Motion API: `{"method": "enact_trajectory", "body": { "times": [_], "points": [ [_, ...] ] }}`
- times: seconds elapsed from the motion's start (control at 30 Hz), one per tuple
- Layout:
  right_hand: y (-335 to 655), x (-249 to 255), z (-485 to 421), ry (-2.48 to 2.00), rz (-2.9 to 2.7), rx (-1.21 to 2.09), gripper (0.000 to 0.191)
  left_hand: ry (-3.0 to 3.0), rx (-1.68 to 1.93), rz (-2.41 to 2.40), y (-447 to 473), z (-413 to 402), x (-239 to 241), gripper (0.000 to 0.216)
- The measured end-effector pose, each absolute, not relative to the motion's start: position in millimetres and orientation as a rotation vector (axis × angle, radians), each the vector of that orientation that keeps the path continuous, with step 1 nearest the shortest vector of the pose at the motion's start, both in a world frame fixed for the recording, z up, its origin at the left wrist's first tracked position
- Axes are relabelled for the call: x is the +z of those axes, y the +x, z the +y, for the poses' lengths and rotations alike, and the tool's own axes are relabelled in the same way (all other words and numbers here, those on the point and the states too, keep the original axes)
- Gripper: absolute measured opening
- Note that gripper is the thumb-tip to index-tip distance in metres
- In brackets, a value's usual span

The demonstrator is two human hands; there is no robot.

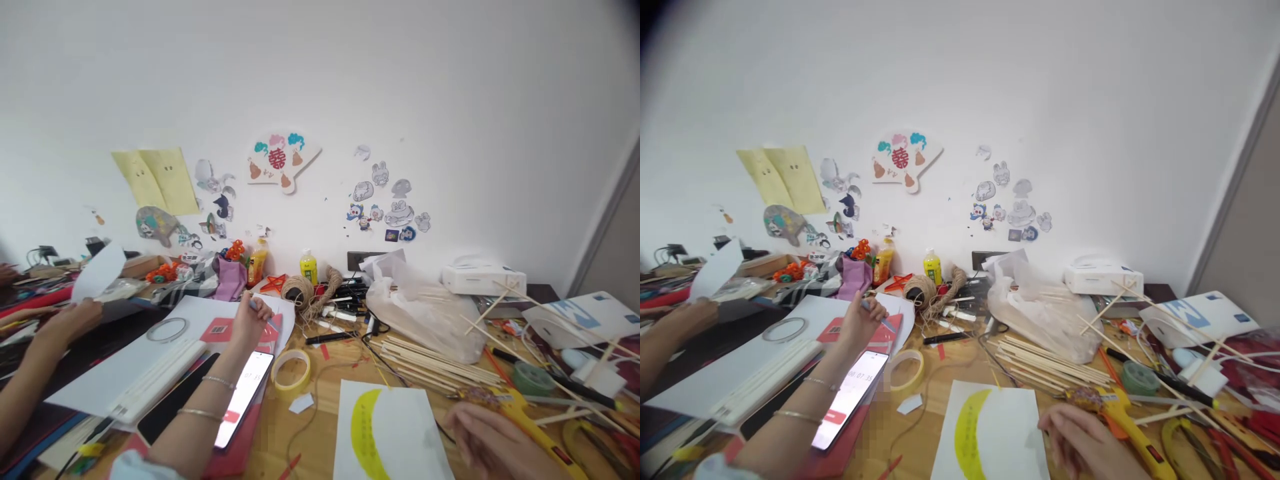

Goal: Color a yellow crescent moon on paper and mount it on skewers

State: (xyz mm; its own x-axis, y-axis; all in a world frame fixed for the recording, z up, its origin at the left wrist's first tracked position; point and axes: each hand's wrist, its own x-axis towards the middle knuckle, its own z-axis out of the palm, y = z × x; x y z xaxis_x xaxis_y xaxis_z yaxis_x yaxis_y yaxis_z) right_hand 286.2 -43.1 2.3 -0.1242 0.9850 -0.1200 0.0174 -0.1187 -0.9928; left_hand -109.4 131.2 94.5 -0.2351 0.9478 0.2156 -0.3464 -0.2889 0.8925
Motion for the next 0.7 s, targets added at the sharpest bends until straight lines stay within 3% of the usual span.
{"method": "enact_trajectory", "body": {
  "times": [0.37,0.7],
  "points": [
    [282,-2,-49,-1.304,-1.177,1.388,0.056,0.874,1.730,1.132,-100,169,47,0.032],
    [286,-5,-48,-1.300,-1.276,1.401,0.056,0.954,1.702,1.244,-98,170,36,0.032]
  ]
}}
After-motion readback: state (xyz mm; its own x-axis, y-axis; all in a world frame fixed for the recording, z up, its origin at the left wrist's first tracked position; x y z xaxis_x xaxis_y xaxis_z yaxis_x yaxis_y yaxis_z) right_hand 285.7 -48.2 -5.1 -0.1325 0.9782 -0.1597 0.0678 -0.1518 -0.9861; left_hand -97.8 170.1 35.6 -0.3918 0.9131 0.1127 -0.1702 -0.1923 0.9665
